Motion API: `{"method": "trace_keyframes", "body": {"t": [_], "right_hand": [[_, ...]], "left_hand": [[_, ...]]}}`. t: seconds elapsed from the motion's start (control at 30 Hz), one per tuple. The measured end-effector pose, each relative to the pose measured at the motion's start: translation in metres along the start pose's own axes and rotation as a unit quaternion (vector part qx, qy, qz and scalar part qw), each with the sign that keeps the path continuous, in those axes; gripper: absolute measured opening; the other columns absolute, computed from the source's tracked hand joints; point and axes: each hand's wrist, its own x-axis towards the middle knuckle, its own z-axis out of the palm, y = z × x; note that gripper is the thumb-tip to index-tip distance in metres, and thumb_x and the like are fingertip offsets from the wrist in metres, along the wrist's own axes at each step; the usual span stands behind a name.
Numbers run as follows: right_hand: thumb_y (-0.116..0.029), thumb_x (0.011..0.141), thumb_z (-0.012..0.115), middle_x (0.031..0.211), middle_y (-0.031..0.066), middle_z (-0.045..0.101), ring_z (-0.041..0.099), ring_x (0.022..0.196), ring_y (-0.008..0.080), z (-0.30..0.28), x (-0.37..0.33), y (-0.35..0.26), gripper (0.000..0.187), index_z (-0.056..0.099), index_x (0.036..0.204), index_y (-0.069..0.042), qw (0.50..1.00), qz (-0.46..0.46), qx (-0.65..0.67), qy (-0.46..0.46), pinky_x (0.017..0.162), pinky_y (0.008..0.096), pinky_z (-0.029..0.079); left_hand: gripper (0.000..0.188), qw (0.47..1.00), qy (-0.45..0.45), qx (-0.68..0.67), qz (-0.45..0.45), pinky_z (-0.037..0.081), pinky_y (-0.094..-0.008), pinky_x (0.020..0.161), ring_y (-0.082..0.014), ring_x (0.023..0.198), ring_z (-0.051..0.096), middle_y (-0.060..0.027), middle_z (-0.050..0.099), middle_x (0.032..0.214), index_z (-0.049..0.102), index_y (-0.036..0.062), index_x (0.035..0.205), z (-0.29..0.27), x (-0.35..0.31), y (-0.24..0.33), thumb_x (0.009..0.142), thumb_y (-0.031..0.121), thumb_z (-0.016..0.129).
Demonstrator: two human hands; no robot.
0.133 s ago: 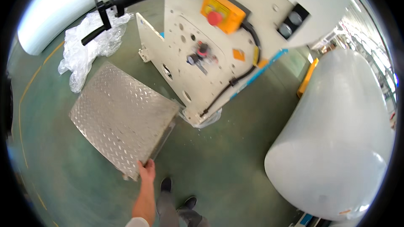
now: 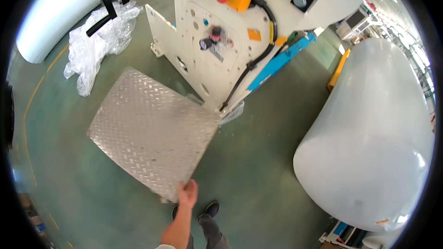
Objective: The person checks and adjusts the routing of a cable along a metal frame above large paper rolls, using their hands to trace the wire path.
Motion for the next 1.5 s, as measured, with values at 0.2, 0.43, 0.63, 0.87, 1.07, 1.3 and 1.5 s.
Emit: {"method": "trace_keyframes", "body": {"t": [0.2,0.43,0.63,0.87,1.07,1.3,1.5], "right_hand": [[-0.044,0.096,0.053,0.099,0.0091,0.067,0.064,0.076,0.0277,0.118,0.063,0.108,0.040,0.059,0.123,-0.015,0.991,-0.107,-0.040,0.067,0.062,0.0412,0.052],[-0.042,0.095,0.060,0.097,0.0069,0.068,0.064,0.075,0.0225,0.234,0.078,0.200,0.040,0.059,0.125,-0.015,0.966,-0.045,-0.174,0.183,0.063,0.0402,0.054],[-0.042,0.094,0.062,0.096,0.0069,0.069,0.065,0.079,0.0238,0.293,0.056,0.294,0.042,0.060,0.124,-0.013,0.975,-0.046,-0.116,0.183,0.065,0.0407,0.054],[-0.039,0.094,0.063,0.099,0.0096,0.070,0.067,0.074,0.0248,0.337,0.096,0.347,0.038,0.061,0.121,-0.013,0.974,-0.092,-0.062,0.196,0.059,0.0415,0.055],[-0.045,0.095,0.058,0.086,0.0089,0.069,0.064,0.066,0.0236,0.386,0.080,0.370,0.039,0.066,0.110,-0.010,0.945,-0.174,-0.093,0.260,0.053,0.0402,0.052],[-0.058,0.094,0.043,0.074,0.0065,0.061,0.051,0.055,0.0210,0.414,0.152,0.284,0.057,0.066,0.104,-0.007,0.940,-0.248,0.100,0.212,0.047,0.0343,0.040],[-0.063,0.094,0.039,0.065,0.0050,0.055,0.044,0.047,0.0188,0.302,0.135,0.113,0.065,0.067,0.097,-0.004,0.922,-0.264,0.282,0.019,0.043,0.0321,0.034]], "left_hand": [[0.030,0.747,-0.004,0.662,-0.056,0.053,-0.0410,0.079,-0.0276,0.095,0.065,-0.0118,0.062,0.093,0.056,0.0019,0.104,0.045,-0.120,0.020,0.099,0.031,0.060],[0.062,0.404,0.062,0.782,0.471,0.035,-0.0483,0.112,-0.0401,0.131,0.046,-0.0267,0.048,0.142,0.045,-0.0077,0.140,0.160,0.097,0.341,0.101,0.040,0.053],[0.054,0.661,0.015,0.718,0.218,0.039,-0.0411,0.107,-0.0304,0.129,0.051,-0.0161,0.055,0.140,0.053,-0.0016,0.136,0.134,0.123,0.309,0.103,0.039,0.043],[0.059,0.626,-0.007,0.744,0.234,0.040,-0.0393,0.105,-0.0267,0.128,0.049,-0.0177,0.050,0.142,0.048,-0.0038,0.140,0.191,0.090,0.281,0.101,0.041,0.050],[0.036,0.473,-0.015,0.867,0.159,0.050,-0.0405,0.088,-0.0282,0.097,0.064,-0.0162,0.069,0.103,0.063,-0.0006,0.110,0.063,0.042,0.363,0.090,0.030,0.066],[0.034,0.305,-0.176,0.926,0.136,0.053,-0.0432,0.078,-0.0280,0.083,0.068,-0.0166,0.070,0.084,0.068,-0.0006,0.093,0.133,-0.035,0.237,0.085,0.032,0.070],[0.037,0.160,-0.488,0.845,0.148,0.051,-0.0425,0.075,-0.0275,0.080,0.066,-0.0205,0.066,0.085,0.068,-0.0003,0.098,0.239,-0.094,0.051,0.098,0.035,0.058]]}}
